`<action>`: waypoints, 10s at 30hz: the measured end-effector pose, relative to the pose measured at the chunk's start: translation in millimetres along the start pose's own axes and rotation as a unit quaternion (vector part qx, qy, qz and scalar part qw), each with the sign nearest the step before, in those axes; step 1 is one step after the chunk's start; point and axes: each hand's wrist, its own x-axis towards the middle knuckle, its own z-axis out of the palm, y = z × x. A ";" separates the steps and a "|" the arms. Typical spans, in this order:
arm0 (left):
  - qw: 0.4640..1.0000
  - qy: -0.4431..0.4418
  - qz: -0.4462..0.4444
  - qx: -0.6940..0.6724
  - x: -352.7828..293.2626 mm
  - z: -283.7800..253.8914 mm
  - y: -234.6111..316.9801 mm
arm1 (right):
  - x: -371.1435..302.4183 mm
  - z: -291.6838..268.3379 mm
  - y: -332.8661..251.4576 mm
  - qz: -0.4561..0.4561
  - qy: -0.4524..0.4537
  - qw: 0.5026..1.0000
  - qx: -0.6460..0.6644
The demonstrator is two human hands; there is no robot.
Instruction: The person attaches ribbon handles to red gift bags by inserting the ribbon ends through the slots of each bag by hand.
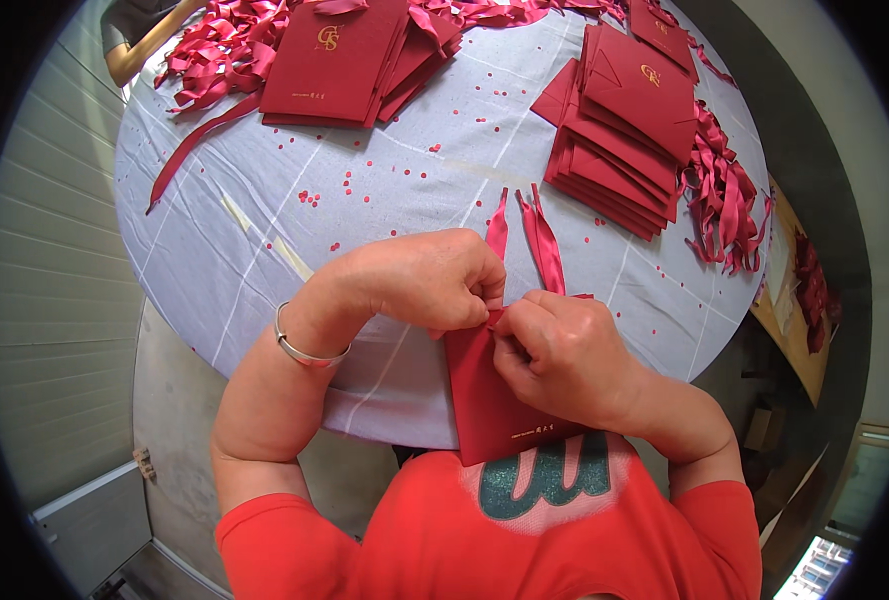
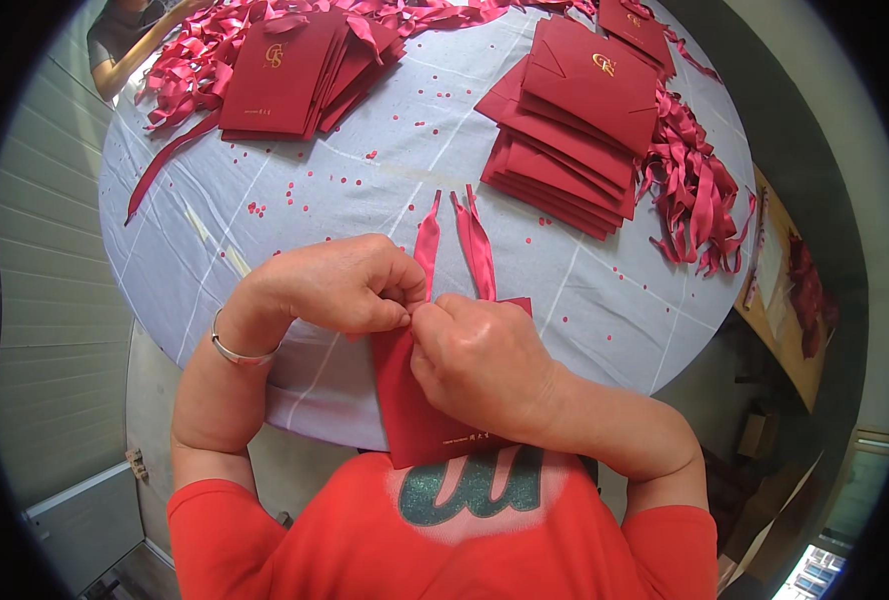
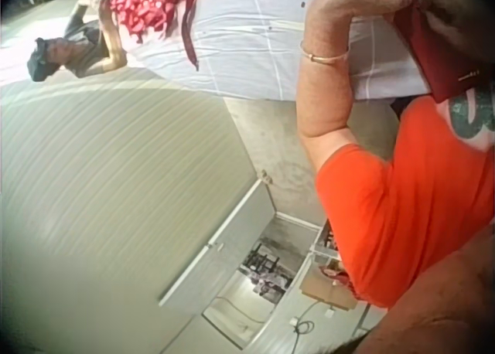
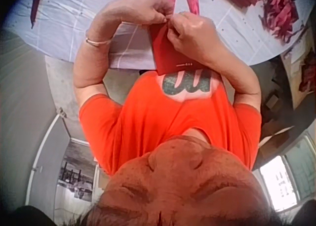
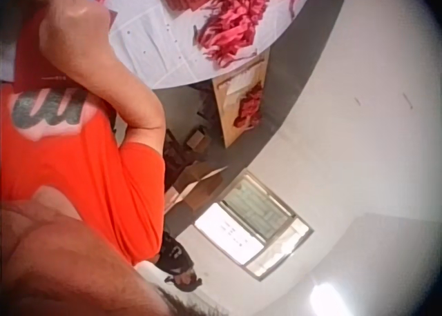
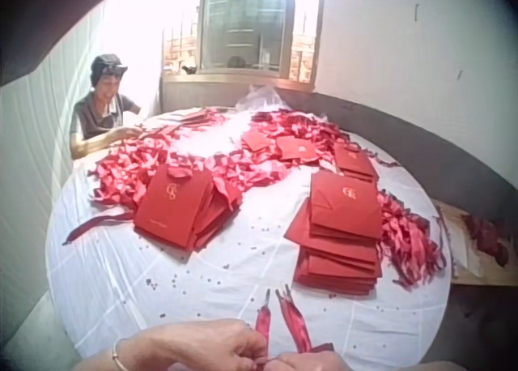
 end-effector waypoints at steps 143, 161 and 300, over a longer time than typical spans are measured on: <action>0.964 0.218 0.036 0.148 -9.9 16.0 14.5 | 72.1 7.3 109.0 -0.077 0.048 0.983 -0.158; 0.864 0.467 0.176 -0.065 -25.8 -27.2 -13.3 | 50.0 -81.4 77.9 0.190 -0.043 0.906 0.376; 0.655 0.746 0.103 0.060 -7.6 -74.4 -95.7 | 33.7 -160.4 -17.6 -0.344 0.198 0.565 0.724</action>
